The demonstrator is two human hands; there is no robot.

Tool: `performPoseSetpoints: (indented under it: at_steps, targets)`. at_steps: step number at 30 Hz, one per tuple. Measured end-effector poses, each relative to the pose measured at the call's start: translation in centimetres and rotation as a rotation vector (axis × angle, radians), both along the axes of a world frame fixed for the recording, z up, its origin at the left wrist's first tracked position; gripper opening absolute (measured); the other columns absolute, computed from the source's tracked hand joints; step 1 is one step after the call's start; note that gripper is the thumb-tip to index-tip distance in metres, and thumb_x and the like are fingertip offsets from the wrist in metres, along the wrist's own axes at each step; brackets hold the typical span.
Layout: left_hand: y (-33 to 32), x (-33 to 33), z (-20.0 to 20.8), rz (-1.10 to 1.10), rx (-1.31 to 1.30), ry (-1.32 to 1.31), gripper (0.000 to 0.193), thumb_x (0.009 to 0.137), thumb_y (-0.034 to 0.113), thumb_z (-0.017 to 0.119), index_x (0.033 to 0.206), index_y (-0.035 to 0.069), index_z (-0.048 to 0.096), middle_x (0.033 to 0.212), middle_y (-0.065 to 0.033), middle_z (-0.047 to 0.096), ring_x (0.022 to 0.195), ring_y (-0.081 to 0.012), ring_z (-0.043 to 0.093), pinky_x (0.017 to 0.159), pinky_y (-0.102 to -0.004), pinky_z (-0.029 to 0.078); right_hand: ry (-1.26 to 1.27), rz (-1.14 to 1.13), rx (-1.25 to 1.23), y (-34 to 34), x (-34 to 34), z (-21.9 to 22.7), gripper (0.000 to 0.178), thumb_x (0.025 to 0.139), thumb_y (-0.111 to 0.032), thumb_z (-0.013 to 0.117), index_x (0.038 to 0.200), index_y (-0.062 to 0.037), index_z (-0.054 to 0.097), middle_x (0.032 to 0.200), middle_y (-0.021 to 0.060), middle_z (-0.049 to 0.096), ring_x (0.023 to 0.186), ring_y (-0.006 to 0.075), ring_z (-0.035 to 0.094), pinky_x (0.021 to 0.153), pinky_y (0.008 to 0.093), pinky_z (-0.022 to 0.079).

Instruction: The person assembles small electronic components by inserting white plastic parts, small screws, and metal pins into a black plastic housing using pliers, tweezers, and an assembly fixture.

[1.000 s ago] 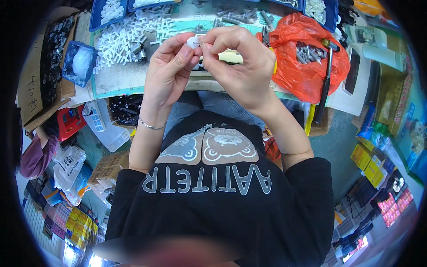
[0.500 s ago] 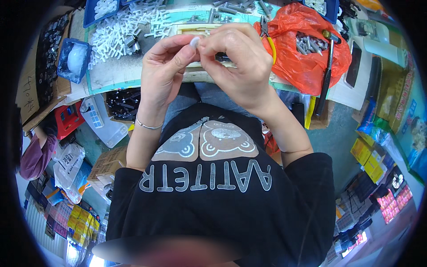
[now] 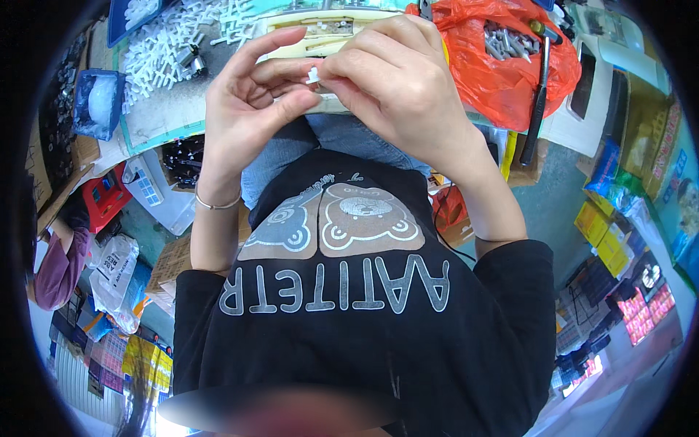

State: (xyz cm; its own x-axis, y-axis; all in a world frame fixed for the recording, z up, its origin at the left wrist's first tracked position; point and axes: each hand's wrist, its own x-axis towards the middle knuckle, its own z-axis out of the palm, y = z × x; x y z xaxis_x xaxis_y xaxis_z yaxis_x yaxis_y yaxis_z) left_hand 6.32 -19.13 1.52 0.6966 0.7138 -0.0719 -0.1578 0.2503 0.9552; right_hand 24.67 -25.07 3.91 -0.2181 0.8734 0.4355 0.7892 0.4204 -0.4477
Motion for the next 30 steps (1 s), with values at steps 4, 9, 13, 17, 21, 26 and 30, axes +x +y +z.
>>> performPoseSetpoints:
  at_steps: [4,9,13,17,21,26,30]
  targets:
    - [-1.0,0.3,-0.5,0.041,0.144,0.032,0.052,0.079,-0.006,0.065,0.127,-0.003,0.043,0.105,-0.0172,0.063,0.095,-0.0167,0.062,0.084,-0.0254,0.051,0.027,-0.025,-0.033,-0.7,-0.4,-0.4,0.014,0.067,-0.011,0.072,0.079,-0.0121,0.064,0.077,-0.0011,0.060,0.083,0.0186,0.056,0.080,0.0332,0.036]
    - [-1.4,0.0,-1.7,0.086,0.122,0.040,0.051,0.080,-0.006,0.064,0.127,-0.004,0.044,0.108,-0.0180,0.062,0.095,-0.0168,0.062,0.083,-0.0259,0.052,-0.025,-0.044,-0.040,-0.7,-0.5,-0.5,0.017,0.066,-0.005,0.073,0.080,-0.0112,0.065,0.077,-0.0012,0.063,0.082,0.0179,0.057,0.082,0.0327,0.036]
    - [-1.9,0.1,-2.2,0.113,0.167,0.118,0.051,0.080,-0.004,0.064,0.127,-0.004,0.044,0.111,-0.0188,0.061,0.094,-0.0152,0.062,0.081,-0.0246,0.052,-0.019,-0.049,-0.057,-0.9,-0.6,-1.4,0.017,0.066,-0.006,0.074,0.079,-0.0121,0.066,0.076,-0.0014,0.063,0.083,0.0174,0.057,0.084,0.0326,0.034]
    - [-2.3,0.0,-2.1,0.303,0.447,0.387,0.041,0.071,-0.002,0.071,0.111,0.004,0.060,0.095,-0.0098,0.066,0.081,-0.0174,0.064,0.072,-0.0263,0.051,-0.082,-0.111,-0.105,-0.6,0.3,-3.1,0.016,0.067,-0.009,0.073,0.081,-0.0119,0.066,0.077,-0.0015,0.062,0.083,0.0176,0.056,0.084,0.0329,0.033]
    - [-1.5,-0.6,-3.9,0.318,1.033,0.502,0.032,0.068,0.004,0.072,0.099,0.007,0.067,0.088,-0.0047,0.063,0.073,-0.0187,0.060,0.063,-0.0288,0.048,-0.004,-0.141,-0.288,0.4,-0.6,-2.2,0.007,0.071,-0.011,0.068,0.078,-0.0092,0.064,0.075,0.0035,0.059,0.081,0.0220,0.054,0.085,0.0393,0.033]
    - [-1.7,-0.5,-4.7,0.259,1.287,0.635,0.025,0.069,0.018,0.072,0.093,0.012,0.068,0.073,0.0004,0.050,0.064,-0.0149,0.052,0.051,-0.0287,0.041,0.039,-0.011,0.007,1.6,0.6,-6.0,0.007,0.072,-0.012,0.069,0.076,-0.0104,0.064,0.075,0.0021,0.059,0.081,0.0194,0.053,0.089,0.0397,0.031]
    - [-2.0,-0.6,-4.8,0.248,1.309,0.653,0.025,0.070,0.019,0.071,0.094,0.012,0.068,0.070,0.0007,0.048,0.062,-0.0141,0.051,0.051,-0.0278,0.041,0.151,0.117,0.295,1.9,1.0,-7.1,0.007,0.073,-0.013,0.069,0.078,-0.0101,0.065,0.073,0.0015,0.058,0.080,0.0190,0.052,0.089,0.0388,0.030]
